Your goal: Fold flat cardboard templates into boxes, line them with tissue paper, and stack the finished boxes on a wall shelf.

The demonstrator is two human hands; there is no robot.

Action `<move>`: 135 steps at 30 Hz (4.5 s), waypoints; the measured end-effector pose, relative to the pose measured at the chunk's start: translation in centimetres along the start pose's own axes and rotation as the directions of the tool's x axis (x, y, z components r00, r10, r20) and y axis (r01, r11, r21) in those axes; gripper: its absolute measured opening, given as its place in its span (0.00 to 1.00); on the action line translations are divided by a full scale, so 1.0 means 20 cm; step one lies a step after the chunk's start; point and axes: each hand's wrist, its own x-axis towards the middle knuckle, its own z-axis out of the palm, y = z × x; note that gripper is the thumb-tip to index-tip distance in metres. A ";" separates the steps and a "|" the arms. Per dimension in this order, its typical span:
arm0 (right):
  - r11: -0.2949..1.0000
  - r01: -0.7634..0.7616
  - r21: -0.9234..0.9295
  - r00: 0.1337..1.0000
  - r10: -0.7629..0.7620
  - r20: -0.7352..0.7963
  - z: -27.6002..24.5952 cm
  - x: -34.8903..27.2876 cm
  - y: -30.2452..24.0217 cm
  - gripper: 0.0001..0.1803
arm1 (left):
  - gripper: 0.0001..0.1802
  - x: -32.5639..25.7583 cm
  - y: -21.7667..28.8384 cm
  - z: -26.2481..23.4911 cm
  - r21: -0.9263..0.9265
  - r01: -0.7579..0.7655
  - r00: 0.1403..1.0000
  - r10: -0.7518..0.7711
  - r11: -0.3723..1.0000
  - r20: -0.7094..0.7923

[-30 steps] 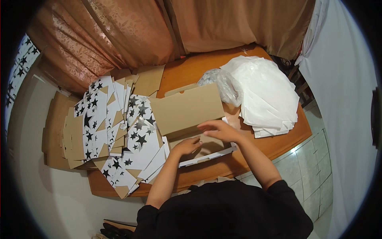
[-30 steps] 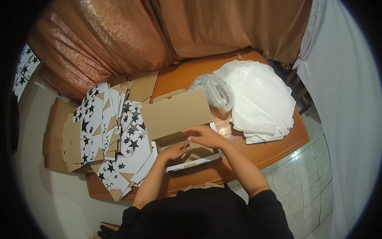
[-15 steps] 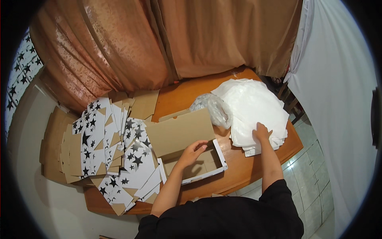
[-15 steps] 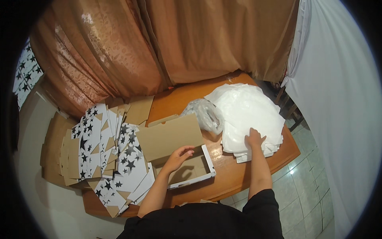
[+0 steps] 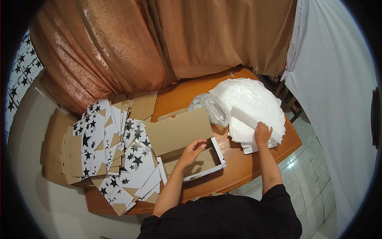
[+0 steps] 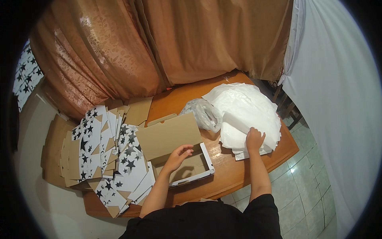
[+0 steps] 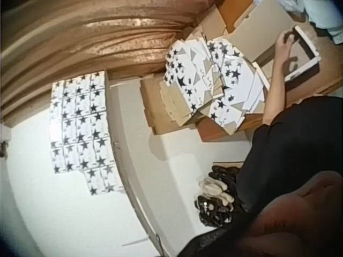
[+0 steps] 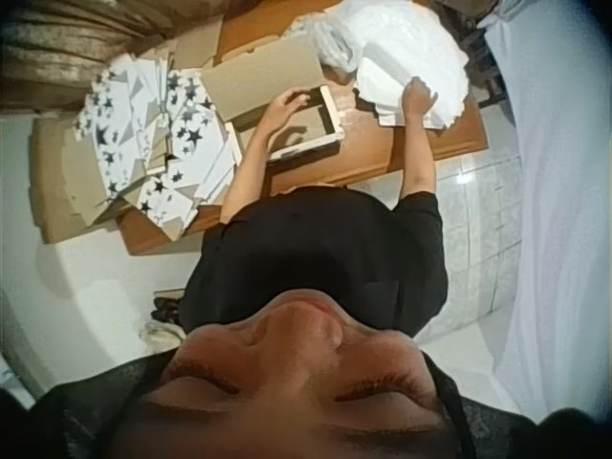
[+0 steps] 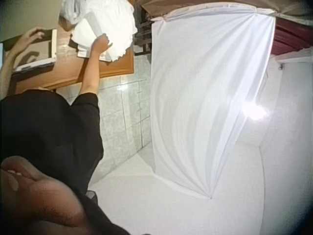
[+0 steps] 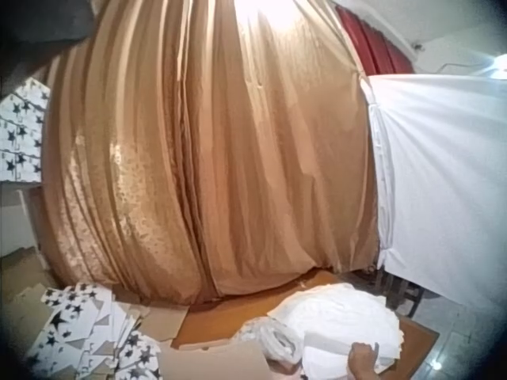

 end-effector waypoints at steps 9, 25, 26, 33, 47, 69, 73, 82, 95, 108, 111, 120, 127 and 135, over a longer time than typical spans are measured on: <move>0.852 0.368 0.372 0.888 -0.202 -0.414 -0.68 -0.04 -0.19 0.10 | 0.21 0.00 0.07 0.00 0.078 -0.048 0.999 0.048 0.996 0.002; 0.050 0.518 0.854 0.754 -0.498 -0.428 -1.11 -0.60 -0.56 0.22 | 0.46 -0.35 -0.08 -0.09 -0.383 0.235 0.907 -0.343 0.894 -0.245; -0.082 0.393 0.916 0.794 -0.472 -0.383 -1.09 -0.60 -0.50 0.20 | 0.49 -0.38 -0.08 -0.11 -0.398 0.275 0.930 -0.347 0.875 -0.120; -0.299 -0.251 0.921 0.957 -0.218 0.190 -0.90 -0.60 -0.44 0.13 | 0.25 -0.46 -0.03 -0.14 -0.429 -0.016 0.998 -0.011 0.903 -0.058; 0.738 0.242 0.630 0.944 -0.330 0.023 -0.36 -0.60 -0.75 0.08 | 0.14 -0.42 -0.11 -0.31 0.611 0.414 0.828 0.000 0.675 -0.561; 0.538 0.141 0.831 0.850 -0.496 0.177 -0.59 -0.57 -0.65 0.18 | 0.26 0.01 -0.44 -0.31 0.774 -0.629 0.777 0.031 0.074 0.628; 0.498 0.293 0.816 0.610 -0.755 0.242 -0.78 -0.57 -0.62 0.20 | 0.26 0.03 -0.52 -0.31 0.736 -0.655 0.736 -0.074 0.169 0.673; 0.566 0.384 0.730 0.730 -0.670 0.136 -0.67 -0.66 -0.67 0.05 | 0.26 0.01 -0.57 -0.28 0.685 -0.653 0.708 -0.062 0.324 0.704; 0.573 0.290 0.767 0.730 -0.651 0.210 -0.72 -0.66 -0.67 0.05 | 0.33 -0.23 -0.37 -0.31 0.954 -0.203 0.717 -0.630 0.220 0.298; 0.645 -0.041 0.763 0.967 -0.166 0.192 -0.06 0.17 -0.62 0.12 | 0.22 -0.37 0.03 -0.42 0.542 0.134 0.898 -0.332 0.829 0.287; 0.862 -0.047 0.505 0.912 -0.170 0.374 0.07 0.23 -0.70 0.14 | 0.24 -0.46 0.03 -0.39 0.594 0.111 0.915 -0.316 0.797 0.252; 0.975 0.154 0.162 0.808 -0.219 0.547 0.25 0.22 -0.78 0.16 | 0.17 -0.53 -0.05 -0.32 0.418 0.185 0.941 -0.283 0.889 0.185; 0.968 0.075 0.241 0.836 -0.192 0.514 0.24 0.18 -0.78 0.20 | 0.13 -0.50 0.05 -0.32 0.538 0.203 0.967 -0.253 0.818 0.021; 0.981 0.132 0.145 0.772 -0.194 0.606 0.28 0.24 -0.75 0.33 | 0.10 -0.46 -0.03 -0.30 0.594 0.080 0.994 -0.023 0.800 -0.104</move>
